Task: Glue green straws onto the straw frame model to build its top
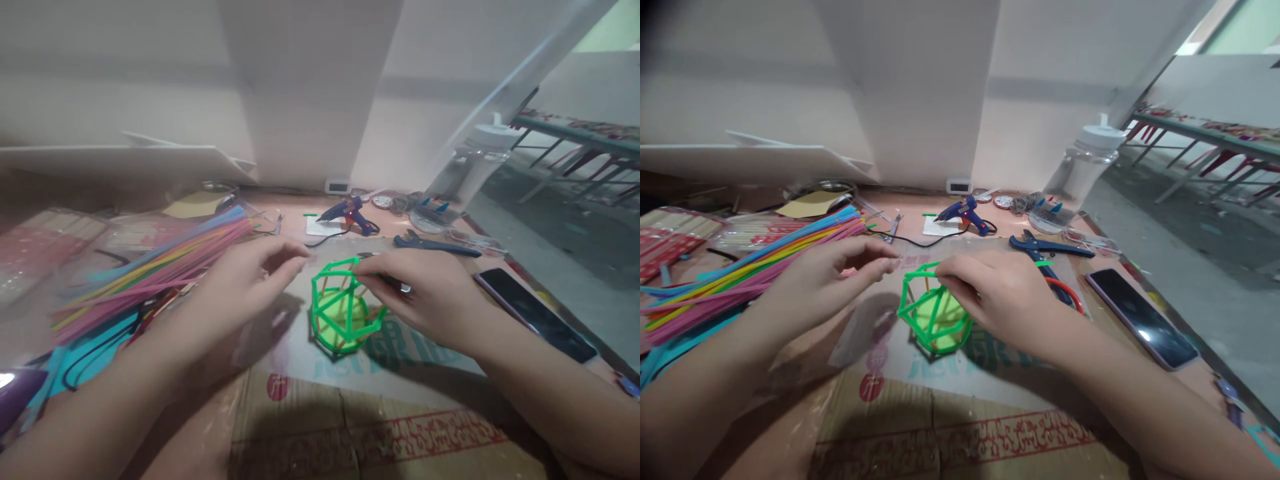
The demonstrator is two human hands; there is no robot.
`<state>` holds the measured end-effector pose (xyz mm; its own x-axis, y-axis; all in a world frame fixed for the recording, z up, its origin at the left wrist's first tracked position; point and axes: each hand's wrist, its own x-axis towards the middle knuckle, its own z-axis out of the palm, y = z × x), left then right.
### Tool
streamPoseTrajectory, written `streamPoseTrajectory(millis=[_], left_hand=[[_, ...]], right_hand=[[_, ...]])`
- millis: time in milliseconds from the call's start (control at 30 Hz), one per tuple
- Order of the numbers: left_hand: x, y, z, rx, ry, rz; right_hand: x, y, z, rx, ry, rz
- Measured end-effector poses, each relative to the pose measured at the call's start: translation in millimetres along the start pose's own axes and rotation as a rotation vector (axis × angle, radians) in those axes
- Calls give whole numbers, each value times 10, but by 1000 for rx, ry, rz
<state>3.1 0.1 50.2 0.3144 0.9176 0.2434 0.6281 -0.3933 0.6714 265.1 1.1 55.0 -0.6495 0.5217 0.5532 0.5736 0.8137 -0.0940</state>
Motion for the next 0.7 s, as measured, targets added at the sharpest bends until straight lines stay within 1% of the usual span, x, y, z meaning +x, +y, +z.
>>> streamPoseTrajectory(millis=[33, 100, 133, 200, 300, 400, 600, 700], left_hand=[[26, -36, 8, -71, -15, -80], [74, -112, 36, -230, -81, -213], [93, -146, 55, -301, -128, -258], [118, -196, 94, -396, -221, -300], [129, -229, 139, -464, -316, -311], [128, -239, 158, -479, -369, -291], [127, -247, 155, -432, -381, -263], [128, -223, 148, -423, -363, -259]], right_hand=[[-11, 4, 2, 12, 4, 12], [-16, 7, 13, 19, -2, 22], [-13, 8, 24, 19, -7, 24], [-4, 10, 60, 20, -11, 24], [6, 15, 125, 37, -17, 33], [5, 14, 163, 59, -43, 41], [-13, 12, 168, 86, -52, 4], [-20, 13, 172, 75, -59, -12]])
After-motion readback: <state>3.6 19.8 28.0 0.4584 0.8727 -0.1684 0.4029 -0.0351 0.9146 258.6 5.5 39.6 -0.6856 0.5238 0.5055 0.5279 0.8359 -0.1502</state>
